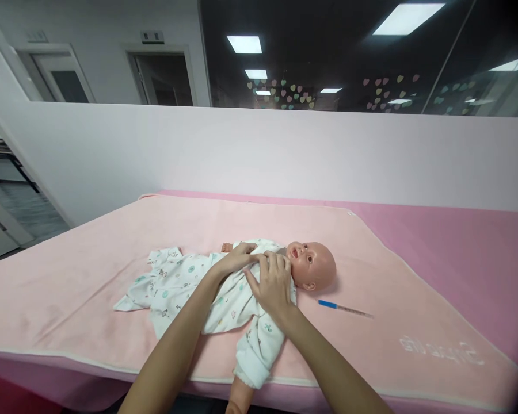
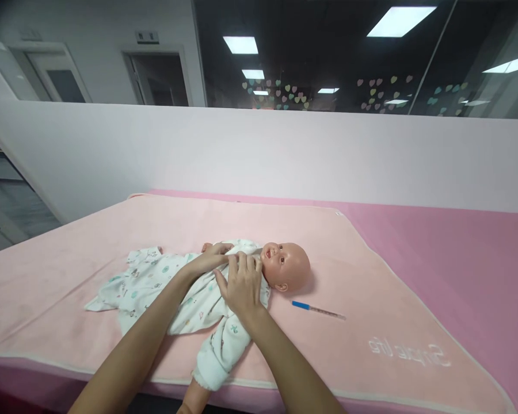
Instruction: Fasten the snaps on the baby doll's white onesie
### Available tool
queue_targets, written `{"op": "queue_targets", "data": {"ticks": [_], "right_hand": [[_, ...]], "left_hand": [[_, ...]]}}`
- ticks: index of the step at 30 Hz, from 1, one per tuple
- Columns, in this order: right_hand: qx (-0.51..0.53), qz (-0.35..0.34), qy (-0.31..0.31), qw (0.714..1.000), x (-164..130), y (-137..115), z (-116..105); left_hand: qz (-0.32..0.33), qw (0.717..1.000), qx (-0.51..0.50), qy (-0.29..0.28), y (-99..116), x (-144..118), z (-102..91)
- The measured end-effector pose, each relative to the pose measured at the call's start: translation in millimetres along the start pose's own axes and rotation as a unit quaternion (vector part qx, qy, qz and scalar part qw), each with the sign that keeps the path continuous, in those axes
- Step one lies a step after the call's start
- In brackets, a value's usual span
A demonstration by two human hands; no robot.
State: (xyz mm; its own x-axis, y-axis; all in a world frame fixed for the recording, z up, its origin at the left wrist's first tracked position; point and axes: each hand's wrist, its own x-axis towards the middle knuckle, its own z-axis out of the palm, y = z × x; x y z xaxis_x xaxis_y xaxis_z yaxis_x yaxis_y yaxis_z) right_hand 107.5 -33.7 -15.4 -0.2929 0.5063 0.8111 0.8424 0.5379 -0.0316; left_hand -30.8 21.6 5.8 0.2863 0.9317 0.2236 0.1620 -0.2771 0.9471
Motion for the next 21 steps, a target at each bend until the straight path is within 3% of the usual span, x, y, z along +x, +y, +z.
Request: {"op": "queue_targets", "data": {"ticks": [3, 6, 8, 10, 13, 15, 17, 21], "right_hand": [[0.036, -0.040, 0.046, 0.998, 1.7, 2.6, -6.4], [0.068, -0.067, 0.116, 0.989, -2.4, 12.2, -28.4], [0.070, -0.018, 0.157, 0.985, -15.8, 25.7, -49.2], [0.026, 0.086, 0.173, 0.981, -39.7, 46.0, -69.5], [-0.096, 0.213, 0.026, 0.972, -85.0, 85.3, -90.5], [-0.160, 0.217, -0.070, 0.960, -110.7, 110.3, -97.8], [-0.154, 0.206, -0.134, 0.957, -126.9, 128.0, -102.7], [-0.086, 0.207, -0.188, 0.956, -131.2, 132.6, -118.2]], "left_hand": [[-0.054, 0.978, -0.202, 0.021, -7.3, -2.2, -8.2], [-0.128, 0.934, -0.333, -0.016, -10.2, -2.6, -18.6], [-0.144, 0.918, -0.368, -0.024, -11.3, -1.7, -22.0], [-0.136, 0.914, -0.382, -0.011, -11.8, -0.8, -22.8], [-0.126, 0.910, -0.394, -0.001, -10.2, -0.5, -22.3], [-0.130, 0.905, -0.406, -0.002, -8.0, -1.0, -22.0], [-0.136, 0.897, -0.421, -0.005, -5.9, -1.6, -21.8], [-0.113, 0.896, -0.429, -0.010, -4.4, -3.0, -21.1]]}}
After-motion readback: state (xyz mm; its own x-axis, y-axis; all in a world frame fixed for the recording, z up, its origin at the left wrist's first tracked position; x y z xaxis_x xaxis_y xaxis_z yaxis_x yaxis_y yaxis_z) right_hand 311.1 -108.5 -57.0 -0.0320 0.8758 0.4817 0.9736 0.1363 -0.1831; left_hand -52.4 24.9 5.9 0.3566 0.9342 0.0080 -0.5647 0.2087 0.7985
